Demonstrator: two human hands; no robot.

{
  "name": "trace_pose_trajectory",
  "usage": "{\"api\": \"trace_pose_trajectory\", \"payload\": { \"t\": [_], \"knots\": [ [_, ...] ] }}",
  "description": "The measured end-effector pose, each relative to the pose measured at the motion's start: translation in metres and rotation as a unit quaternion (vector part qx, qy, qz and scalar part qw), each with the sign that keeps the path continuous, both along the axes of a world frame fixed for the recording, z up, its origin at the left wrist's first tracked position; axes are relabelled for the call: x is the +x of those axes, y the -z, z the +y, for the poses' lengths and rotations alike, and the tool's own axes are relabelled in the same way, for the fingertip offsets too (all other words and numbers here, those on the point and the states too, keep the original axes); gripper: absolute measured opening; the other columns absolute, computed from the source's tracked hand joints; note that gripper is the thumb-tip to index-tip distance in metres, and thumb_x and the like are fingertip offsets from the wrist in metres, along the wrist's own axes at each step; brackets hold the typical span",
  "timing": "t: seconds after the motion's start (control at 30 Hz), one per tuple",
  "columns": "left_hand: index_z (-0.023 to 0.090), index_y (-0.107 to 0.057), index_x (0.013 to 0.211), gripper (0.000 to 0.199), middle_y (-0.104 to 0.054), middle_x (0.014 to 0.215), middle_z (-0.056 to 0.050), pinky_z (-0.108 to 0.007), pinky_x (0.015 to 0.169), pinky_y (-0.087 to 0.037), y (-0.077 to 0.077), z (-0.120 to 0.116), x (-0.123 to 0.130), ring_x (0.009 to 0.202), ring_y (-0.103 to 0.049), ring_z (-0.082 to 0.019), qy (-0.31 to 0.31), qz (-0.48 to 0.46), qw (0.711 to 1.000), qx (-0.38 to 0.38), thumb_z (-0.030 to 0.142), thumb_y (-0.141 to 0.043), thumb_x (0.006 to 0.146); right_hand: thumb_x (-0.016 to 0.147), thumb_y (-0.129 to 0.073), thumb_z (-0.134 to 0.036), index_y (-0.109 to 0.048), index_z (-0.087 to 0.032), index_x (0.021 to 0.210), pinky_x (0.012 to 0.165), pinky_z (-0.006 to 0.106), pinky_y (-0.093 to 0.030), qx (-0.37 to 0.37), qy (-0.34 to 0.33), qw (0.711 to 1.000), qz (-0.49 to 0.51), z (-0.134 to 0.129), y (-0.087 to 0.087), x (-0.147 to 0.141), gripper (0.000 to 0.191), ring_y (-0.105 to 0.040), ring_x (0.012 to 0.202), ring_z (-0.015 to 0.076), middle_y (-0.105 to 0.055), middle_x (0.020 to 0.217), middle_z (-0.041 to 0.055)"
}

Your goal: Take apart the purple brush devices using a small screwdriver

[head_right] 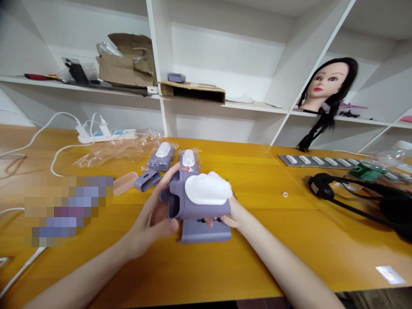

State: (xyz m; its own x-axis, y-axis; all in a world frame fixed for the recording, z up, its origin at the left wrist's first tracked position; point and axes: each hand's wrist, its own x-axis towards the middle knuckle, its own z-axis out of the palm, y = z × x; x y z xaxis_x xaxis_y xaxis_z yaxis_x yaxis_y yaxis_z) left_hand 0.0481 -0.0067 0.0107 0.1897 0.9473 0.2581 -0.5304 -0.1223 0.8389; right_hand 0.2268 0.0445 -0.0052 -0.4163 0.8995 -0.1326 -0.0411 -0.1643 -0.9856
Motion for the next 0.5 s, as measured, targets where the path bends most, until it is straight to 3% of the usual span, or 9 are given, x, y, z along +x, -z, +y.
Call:
{"api": "trace_pose_trajectory", "payload": {
  "t": [0.1, 0.2, 0.27, 0.37, 0.5],
  "knots": [
    [0.030, -0.046, 0.129, 0.062, -0.063, 0.106, -0.005, -0.032, 0.066, -0.050, 0.002, 0.015, -0.006, 0.082, -0.062, -0.021, 0.101, -0.048, 0.987, -0.119, 0.034, -0.062, 0.069, 0.078, -0.057, -0.045, -0.057, -0.021, 0.103, 0.030, 0.021, -0.043, -0.019, 0.023, 0.998, 0.047, 0.002, -0.007, 0.002, 0.035, -0.052, 0.033, 0.0106, -0.064, 0.062, 0.0000],
    [0.026, -0.057, 0.112, 0.042, -0.063, 0.090, -0.002, -0.019, 0.049, -0.043, 0.005, 0.025, -0.007, 0.064, -0.056, -0.012, 0.039, -0.022, 0.983, -0.176, 0.027, -0.061, 0.070, 0.075, -0.060, -0.030, -0.054, -0.022, 0.112, 0.033, 0.021, -0.046, -0.051, 0.030, 0.997, 0.057, 0.000, -0.009, 0.003, 0.038, -0.061, 0.044, 0.0132, -0.070, 0.081, 0.0041],
    [0.024, -0.059, 0.103, 0.037, -0.062, 0.083, 0.000, -0.016, 0.046, -0.039, 0.008, 0.027, -0.006, 0.060, -0.053, -0.010, 0.013, -0.002, 0.984, -0.179, 0.022, -0.066, 0.067, 0.072, -0.062, -0.024, -0.051, -0.023, 0.117, 0.036, 0.021, -0.049, -0.063, 0.011, 0.996, 0.059, -0.002, -0.010, 0.004, 0.047, -0.067, 0.055, 0.0164, -0.070, 0.092, 0.0061],
    [0.025, -0.059, 0.100, 0.037, -0.061, 0.079, 0.001, -0.015, 0.048, -0.041, 0.011, 0.027, -0.005, 0.061, -0.054, -0.010, 0.028, 0.020, 0.986, -0.162, 0.016, -0.066, 0.064, 0.069, -0.064, -0.021, -0.049, -0.025, 0.121, 0.040, 0.024, -0.052, -0.066, -0.011, 0.995, 0.071, -0.004, -0.011, 0.005, 0.054, -0.069, 0.066, 0.0194, -0.067, 0.104, 0.0077],
    [0.027, -0.059, 0.100, 0.045, -0.062, 0.084, 0.002, -0.015, 0.046, -0.039, 0.013, 0.026, -0.005, 0.065, -0.056, -0.011, 0.023, 0.069, 0.987, -0.144, 0.006, -0.060, 0.060, 0.070, -0.064, -0.025, -0.051, -0.022, 0.117, 0.033, 0.021, -0.048, -0.054, -0.014, 0.997, 0.062, -0.003, -0.007, 0.003, 0.049, -0.063, 0.050, 0.0141, -0.069, 0.092, 0.0063]
  ]
}}
